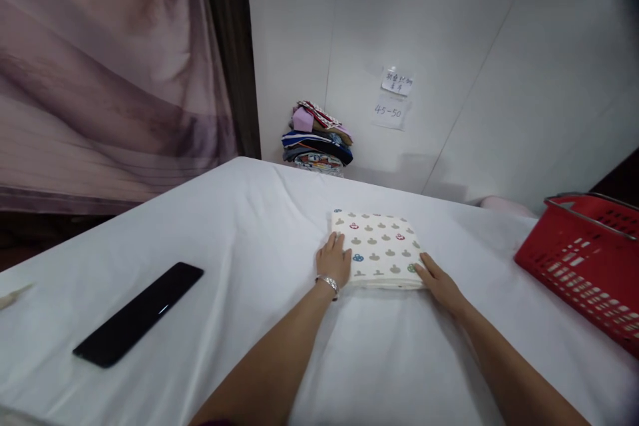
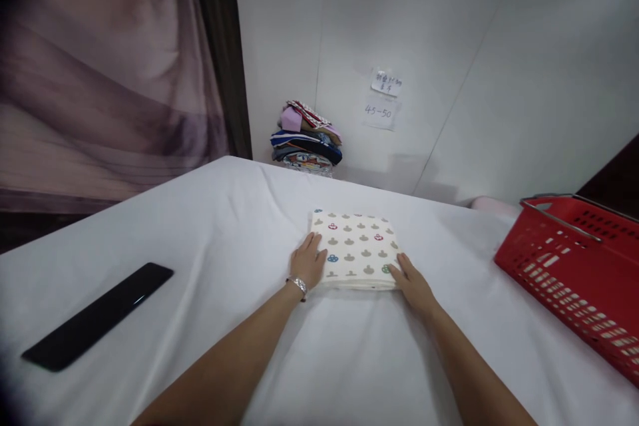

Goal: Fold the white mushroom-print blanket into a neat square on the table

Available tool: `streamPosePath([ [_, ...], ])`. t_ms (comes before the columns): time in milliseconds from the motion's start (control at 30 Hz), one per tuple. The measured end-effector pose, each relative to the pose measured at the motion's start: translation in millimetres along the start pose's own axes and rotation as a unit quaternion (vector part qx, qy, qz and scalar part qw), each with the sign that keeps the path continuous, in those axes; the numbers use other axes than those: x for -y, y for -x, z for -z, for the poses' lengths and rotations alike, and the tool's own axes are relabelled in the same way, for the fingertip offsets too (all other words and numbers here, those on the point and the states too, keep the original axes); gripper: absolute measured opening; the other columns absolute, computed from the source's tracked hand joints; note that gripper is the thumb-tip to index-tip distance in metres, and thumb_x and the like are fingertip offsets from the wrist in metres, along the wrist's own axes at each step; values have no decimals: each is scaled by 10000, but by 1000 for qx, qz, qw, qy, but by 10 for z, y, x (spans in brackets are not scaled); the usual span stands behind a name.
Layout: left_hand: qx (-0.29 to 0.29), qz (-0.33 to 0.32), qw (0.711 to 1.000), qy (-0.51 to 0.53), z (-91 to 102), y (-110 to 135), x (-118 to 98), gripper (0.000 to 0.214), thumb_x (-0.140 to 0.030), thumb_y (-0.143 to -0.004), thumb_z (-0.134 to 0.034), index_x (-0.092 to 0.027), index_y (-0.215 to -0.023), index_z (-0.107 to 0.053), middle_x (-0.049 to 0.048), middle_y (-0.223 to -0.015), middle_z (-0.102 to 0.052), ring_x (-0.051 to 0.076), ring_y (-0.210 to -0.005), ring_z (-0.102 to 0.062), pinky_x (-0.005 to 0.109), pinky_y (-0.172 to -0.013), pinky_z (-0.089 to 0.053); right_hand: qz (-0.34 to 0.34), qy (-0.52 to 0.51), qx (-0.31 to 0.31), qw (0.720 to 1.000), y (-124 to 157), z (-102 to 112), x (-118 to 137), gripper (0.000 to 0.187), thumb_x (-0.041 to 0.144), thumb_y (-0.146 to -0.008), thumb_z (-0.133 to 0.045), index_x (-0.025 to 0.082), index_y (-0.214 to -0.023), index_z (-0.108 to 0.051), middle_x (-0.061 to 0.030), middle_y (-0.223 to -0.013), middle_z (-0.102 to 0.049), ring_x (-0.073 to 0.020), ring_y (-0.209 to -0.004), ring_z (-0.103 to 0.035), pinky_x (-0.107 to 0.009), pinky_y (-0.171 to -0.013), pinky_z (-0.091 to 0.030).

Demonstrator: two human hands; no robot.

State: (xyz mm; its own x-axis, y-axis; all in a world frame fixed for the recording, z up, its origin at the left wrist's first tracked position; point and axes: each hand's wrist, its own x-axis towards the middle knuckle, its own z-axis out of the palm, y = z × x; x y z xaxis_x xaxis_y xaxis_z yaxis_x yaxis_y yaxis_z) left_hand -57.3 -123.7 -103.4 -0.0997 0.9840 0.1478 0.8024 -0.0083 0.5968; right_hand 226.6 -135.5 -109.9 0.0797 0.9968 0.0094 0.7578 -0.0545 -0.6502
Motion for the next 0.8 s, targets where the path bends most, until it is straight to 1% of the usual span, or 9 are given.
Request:
streamPosePath([
  [100, 1, 0, 1000, 3, 12, 16, -12, 469, -339, -869, -360, -220, -1322, -403, 52, -1454, -295, 209, -1283, -337, 407, -1034, -261, -34, -38, -7, 999, -38, 90, -4, 636, 589, -794, -428, 198, -1293, -482, -65, -1351, -452, -246, -1248, -408, -391, -1044, -314],
  [233, -3, 12, 1000, 3, 26, 29, -11, 471, -352, -867, -388, -235, -1323, -392, 61, -1467, -262, 209, -1291, -327, 370, -1033, -265, -44, 0, -3, 999, -235, 156, 5, 627, 578, -739, -501, 197, -1236, -541, -85, -1230, -573, -272, -1127, -529, -404, -954, -397],
  [333, -14, 30, 999, 16, 41, 20, -6, 513, -367, -853, -421, -221, -1340, -358, 82, -1458, -270, 217, -1291, -328, 341, -1024, -288, -43, 44, -19, 998, -398, 123, 18, 618, 560, -730, -508, 191, -1223, -548, -102, -1165, -613, -282, -1058, -572, -392, -892, -431],
  [400, -22, 39, 998, 37, 50, 22, -18, 536, -368, -846, -427, -195, -1346, -345, 98, -1419, -328, 211, -1279, -344, 311, -1029, -289, -29, 70, -37, 996, -484, 98, 20, 597, 538, -715, -530, 182, -1193, -570, -118, -1137, -625, -295, -1047, -573, -385, -868, -438],
  [467, -19, 54, 996, 70, 48, 51, -57, 557, -366, -833, -443, -179, -1347, -338, 107, -1377, -372, 205, -1242, -393, 280, -1023, -299, -20, 78, -42, 996, -557, 114, -1, 596, 512, -707, -539, 160, -1187, -570, -123, -1051, -658, -293, -983, -599, -377, -822, -454],
  [567, 14, 65, 991, 115, 19, 165, -176, 600, -364, -801, -484, -172, -1348, -328, 116, -1366, -358, 207, -1180, -455, 268, -996, -330, -16, 65, -42, 997, -664, 238, -102, 629, 467, -705, -527, 130, -1235, -524, -81, -829, -683, -257, -780, -638, -358, -718, -473],
  [633, 48, 47, 989, 128, -2, 263, -271, 620, -371, -779, -510, -178, -1341, -335, 113, -1367, -341, 209, -1153, -476, 263, -973, -352, -18, 74, -45, 996, -730, 347, -204, 622, 435, -703, -519, 117, -1238, -521, -63, -750, -672, -242, -701, -631, -357, -682, -472],
  [733, 82, 23, 988, 130, 1, 353, -354, 577, -413, -771, -518, -208, -1295, -388, 92, -1314, -388, 196, -1054, -539, 257, -897, -404, -31, 113, -35, 992, -785, 453, -330, 557, 428, -724, -488, 107, -1171, -574, -80, -744, -670, -251, -708, -629, -368, -685, -474],
  [800, 83, 33, 988, 127, 27, 340, -337, 497, -443, -789, -491, -215, -1229, -444, 80, -1237, -455, 187, -967, -574, 270, -835, -432, -27, 140, -35, 989, -760, 462, -329, 518, 421, -742, -469, 116, -1140, -595, -106, -811, -673, -272, -783, -628, -388, -729, -473],
])
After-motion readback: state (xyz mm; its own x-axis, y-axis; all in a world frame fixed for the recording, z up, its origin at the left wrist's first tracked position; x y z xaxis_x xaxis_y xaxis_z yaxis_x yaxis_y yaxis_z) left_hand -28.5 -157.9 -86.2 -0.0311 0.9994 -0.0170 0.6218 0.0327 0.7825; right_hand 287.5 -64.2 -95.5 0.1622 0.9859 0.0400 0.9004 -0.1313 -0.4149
